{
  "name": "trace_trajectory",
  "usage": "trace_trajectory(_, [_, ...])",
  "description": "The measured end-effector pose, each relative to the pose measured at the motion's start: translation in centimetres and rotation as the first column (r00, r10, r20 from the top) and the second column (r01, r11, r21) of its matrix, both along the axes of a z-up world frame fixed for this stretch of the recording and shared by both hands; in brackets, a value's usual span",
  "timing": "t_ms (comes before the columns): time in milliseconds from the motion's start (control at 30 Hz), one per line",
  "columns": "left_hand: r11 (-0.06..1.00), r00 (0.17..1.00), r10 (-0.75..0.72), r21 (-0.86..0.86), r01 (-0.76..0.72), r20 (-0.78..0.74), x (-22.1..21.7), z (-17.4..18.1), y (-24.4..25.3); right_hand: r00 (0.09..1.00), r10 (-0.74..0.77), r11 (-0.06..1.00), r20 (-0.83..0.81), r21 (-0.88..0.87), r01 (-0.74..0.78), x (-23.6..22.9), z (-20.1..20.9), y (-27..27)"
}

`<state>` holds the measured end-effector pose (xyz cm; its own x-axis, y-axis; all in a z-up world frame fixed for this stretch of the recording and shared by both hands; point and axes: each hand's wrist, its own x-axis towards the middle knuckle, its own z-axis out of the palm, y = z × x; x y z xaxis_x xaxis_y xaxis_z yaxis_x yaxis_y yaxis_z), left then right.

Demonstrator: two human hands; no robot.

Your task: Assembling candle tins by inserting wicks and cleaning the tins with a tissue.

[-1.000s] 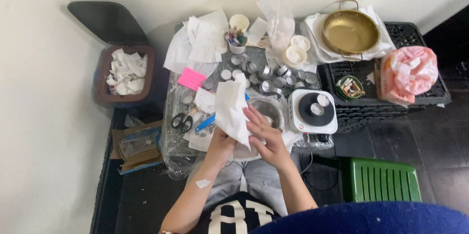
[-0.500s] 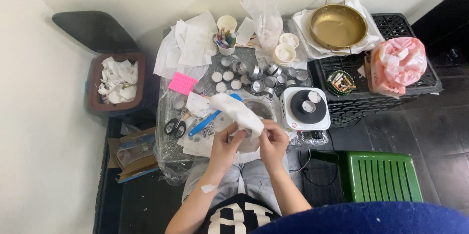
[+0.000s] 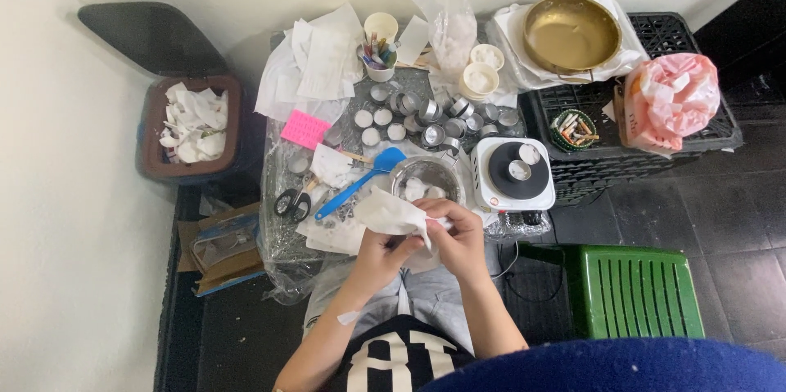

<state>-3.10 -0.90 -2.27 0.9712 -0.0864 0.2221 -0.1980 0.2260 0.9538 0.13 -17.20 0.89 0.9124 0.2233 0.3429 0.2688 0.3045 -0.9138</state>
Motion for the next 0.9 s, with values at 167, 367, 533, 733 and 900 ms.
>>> trace_trajectory(167, [0.991, 0.995, -0.033, 0.127, 0.044, -0.089, -0.2, -2.6, 0.1, 0.969, -0.212, 0.974, -0.131, -0.105, 0.199, 0.0, -1.6, -0.4])
trace_trajectory(367, [0.984, 0.98, -0.142, -0.123, 0.125, -0.138, 0.4, -0.7, 0.3, 0.92, -0.392, 0.907, 0.003, -0.165, 0.387, 0.1, -2.6, -0.9])
trace_trajectory(533, [0.949, 0.985, -0.155, -0.29, 0.126, -0.079, 1.4, 1.7, 0.8, 0.847, -0.525, 0.851, -0.086, -0.032, 0.524, 0.2, -3.1, -1.6])
trace_trajectory(733, [0.979, 0.981, -0.051, -0.205, 0.012, -0.185, 1.7, -3.7, -0.1, 0.939, -0.315, 0.925, -0.139, 0.178, 0.336, -1.9, -5.2, 0.1])
trace_trajectory(900, [0.979, 0.969, 0.204, 0.024, -0.202, -0.137, 1.8, 0.2, -0.3, 0.953, -0.295, 0.952, -0.075, -0.114, 0.286, -1.7, -3.9, 1.7])
